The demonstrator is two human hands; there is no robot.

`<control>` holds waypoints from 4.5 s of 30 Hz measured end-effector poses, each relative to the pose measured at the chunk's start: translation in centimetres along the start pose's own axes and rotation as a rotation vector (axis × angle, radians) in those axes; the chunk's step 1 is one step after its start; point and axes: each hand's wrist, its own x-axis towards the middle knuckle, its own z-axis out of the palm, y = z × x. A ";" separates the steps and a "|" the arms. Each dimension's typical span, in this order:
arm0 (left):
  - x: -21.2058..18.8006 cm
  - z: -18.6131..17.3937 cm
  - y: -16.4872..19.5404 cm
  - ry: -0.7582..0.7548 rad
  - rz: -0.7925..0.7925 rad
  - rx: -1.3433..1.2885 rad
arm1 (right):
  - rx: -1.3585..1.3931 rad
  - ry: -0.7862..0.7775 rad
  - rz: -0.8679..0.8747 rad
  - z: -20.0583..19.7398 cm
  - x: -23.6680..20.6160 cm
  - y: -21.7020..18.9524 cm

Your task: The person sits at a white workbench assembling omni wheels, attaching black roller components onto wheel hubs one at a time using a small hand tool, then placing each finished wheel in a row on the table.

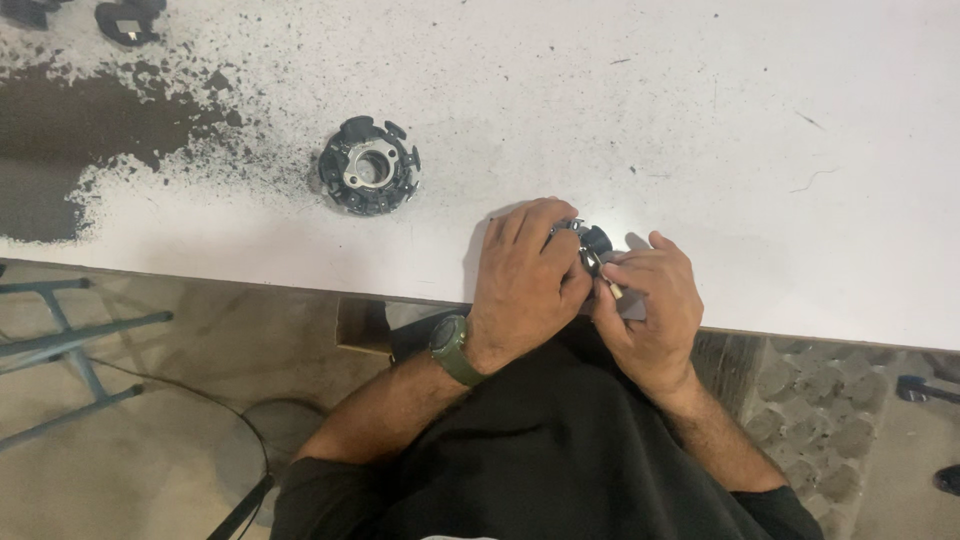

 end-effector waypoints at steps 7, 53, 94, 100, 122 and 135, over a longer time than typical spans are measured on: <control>-0.2 -0.1 -0.1 -0.003 0.001 0.005 | 0.036 0.023 -0.021 0.1 -0.2 0.1; 2.7 -2.7 0.5 -0.221 0.078 -0.004 | 0.044 0.082 0.034 -1.6 0.4 0.1; -1.3 -1.4 -1.1 -0.088 0.101 -0.008 | -0.018 0.043 -0.186 0.0 -0.2 -0.1; -1.1 -1.7 -1.0 -0.070 0.102 -0.008 | -0.038 0.030 -0.185 0.0 0.1 -0.3; -1.9 -15.0 -7.6 0.322 -0.119 0.525 | -0.280 0.065 0.186 -5.5 0.9 5.6; 2.6 -12.0 -3.6 0.009 -0.109 0.353 | -0.287 0.228 0.269 -5.1 0.5 6.9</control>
